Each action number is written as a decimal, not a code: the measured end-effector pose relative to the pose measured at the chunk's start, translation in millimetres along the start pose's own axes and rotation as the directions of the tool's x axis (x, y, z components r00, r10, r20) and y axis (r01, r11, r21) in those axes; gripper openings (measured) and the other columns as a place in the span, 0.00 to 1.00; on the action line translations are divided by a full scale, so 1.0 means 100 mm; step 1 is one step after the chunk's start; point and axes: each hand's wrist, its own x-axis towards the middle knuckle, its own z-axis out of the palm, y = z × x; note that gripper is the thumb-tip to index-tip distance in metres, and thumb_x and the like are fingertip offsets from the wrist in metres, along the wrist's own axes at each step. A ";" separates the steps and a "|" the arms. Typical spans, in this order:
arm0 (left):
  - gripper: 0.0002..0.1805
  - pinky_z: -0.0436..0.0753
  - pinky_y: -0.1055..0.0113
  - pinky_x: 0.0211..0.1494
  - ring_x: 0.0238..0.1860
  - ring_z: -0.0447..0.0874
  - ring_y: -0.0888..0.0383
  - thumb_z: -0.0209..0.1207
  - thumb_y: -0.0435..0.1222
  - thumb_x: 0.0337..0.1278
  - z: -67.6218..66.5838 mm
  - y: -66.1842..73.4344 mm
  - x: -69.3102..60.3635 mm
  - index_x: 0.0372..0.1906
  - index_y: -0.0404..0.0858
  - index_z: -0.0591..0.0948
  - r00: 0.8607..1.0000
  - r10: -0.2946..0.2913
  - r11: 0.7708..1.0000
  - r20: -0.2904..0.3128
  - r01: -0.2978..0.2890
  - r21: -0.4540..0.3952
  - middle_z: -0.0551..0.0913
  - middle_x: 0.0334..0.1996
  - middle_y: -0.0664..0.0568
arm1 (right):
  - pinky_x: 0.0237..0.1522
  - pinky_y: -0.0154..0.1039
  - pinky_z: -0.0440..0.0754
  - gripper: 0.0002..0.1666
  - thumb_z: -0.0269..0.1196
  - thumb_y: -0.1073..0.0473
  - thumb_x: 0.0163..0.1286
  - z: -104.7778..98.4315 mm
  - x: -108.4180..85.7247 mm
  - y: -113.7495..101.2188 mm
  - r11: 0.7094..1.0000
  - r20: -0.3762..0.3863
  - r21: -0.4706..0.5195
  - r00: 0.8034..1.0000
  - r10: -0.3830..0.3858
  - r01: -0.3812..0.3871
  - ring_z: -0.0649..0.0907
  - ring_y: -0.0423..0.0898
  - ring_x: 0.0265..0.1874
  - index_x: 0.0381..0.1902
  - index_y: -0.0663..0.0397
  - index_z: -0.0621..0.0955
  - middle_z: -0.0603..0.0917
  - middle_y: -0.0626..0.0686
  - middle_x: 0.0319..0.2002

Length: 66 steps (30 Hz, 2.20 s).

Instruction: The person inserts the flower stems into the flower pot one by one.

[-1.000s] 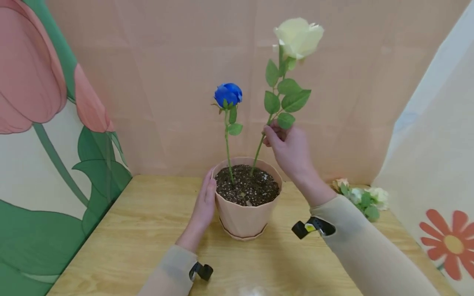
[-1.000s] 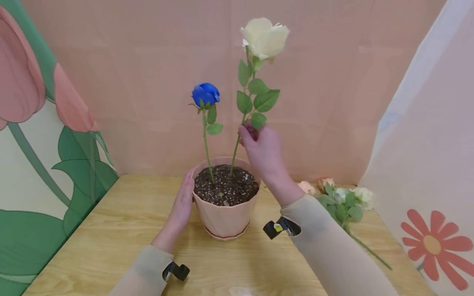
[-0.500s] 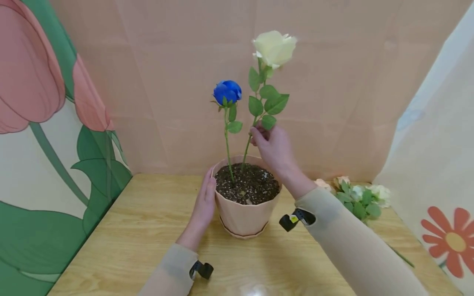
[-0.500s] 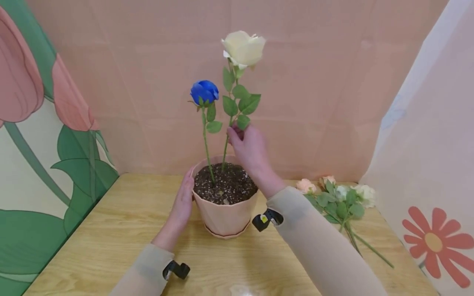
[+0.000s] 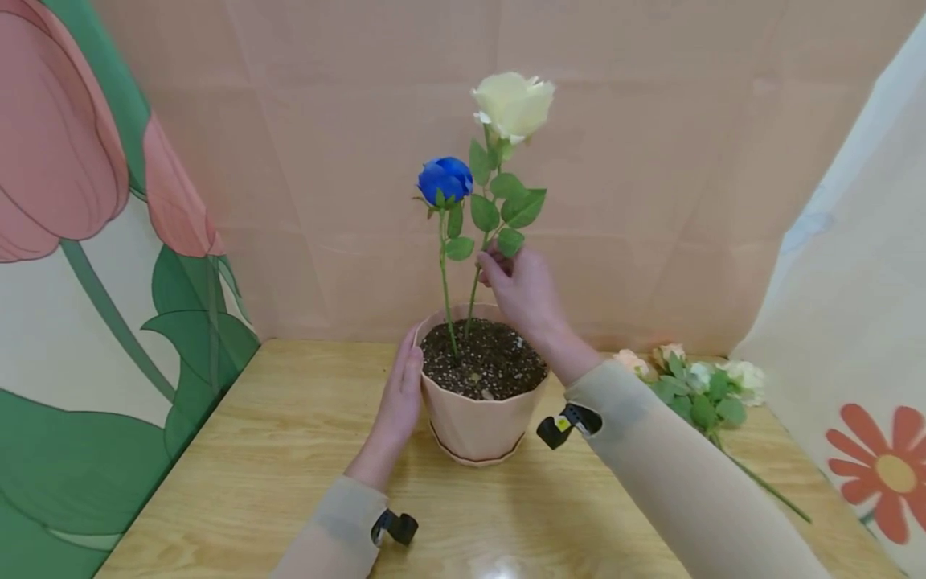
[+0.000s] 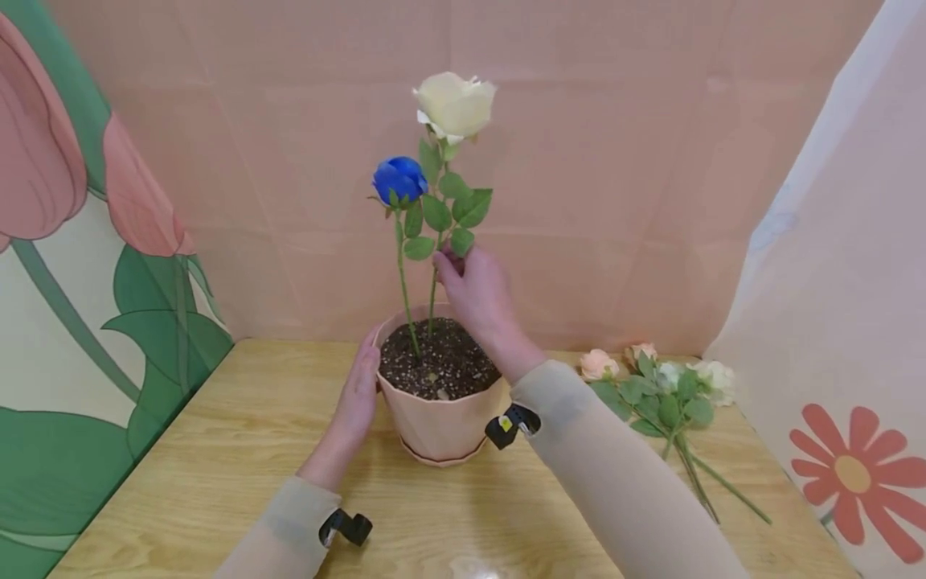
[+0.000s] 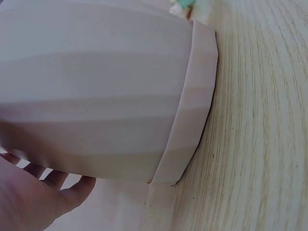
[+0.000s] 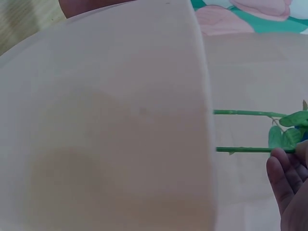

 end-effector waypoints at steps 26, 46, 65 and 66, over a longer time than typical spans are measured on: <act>0.32 0.54 0.36 0.87 0.86 0.56 0.45 0.32 0.55 0.93 -0.03 0.02 -0.02 0.90 0.56 0.58 1.000 0.000 1.000 0.002 0.000 -0.006 0.60 0.87 0.52 | 0.33 0.45 0.85 0.12 0.60 0.57 0.88 0.14 -0.09 0.23 0.988 0.104 -0.157 0.995 0.001 0.015 0.87 0.53 0.33 0.43 0.59 0.83 0.88 0.57 0.35; 0.35 0.51 0.37 0.87 0.87 0.52 0.45 0.32 0.56 0.92 -0.09 0.08 -0.05 0.91 0.51 0.55 1.000 -0.024 1.000 0.001 0.024 0.020 0.56 0.89 0.51 | 0.37 0.48 0.86 0.10 0.63 0.60 0.86 0.24 -0.19 0.24 0.982 0.080 -0.171 0.994 -0.070 0.083 0.87 0.51 0.33 0.40 0.57 0.84 0.88 0.54 0.33; 0.32 0.53 0.37 0.87 0.87 0.54 0.45 0.32 0.52 0.94 -0.08 0.01 -0.04 0.91 0.53 0.56 1.000 -0.004 1.000 0.010 0.004 0.007 0.58 0.88 0.52 | 0.40 0.49 0.86 0.11 0.64 0.57 0.86 0.29 -0.24 0.34 0.994 0.073 -0.094 0.996 -0.050 0.056 0.88 0.56 0.35 0.42 0.58 0.87 0.89 0.55 0.32; 0.32 0.53 0.37 0.87 0.87 0.55 0.45 0.32 0.52 0.94 -0.08 0.01 -0.03 0.91 0.52 0.57 1.000 0.000 1.000 0.012 0.000 0.007 0.58 0.88 0.52 | 0.39 0.49 0.85 0.12 0.64 0.57 0.86 0.28 -0.24 0.34 0.996 0.069 -0.079 0.997 -0.041 0.047 0.88 0.58 0.35 0.43 0.59 0.88 0.88 0.55 0.32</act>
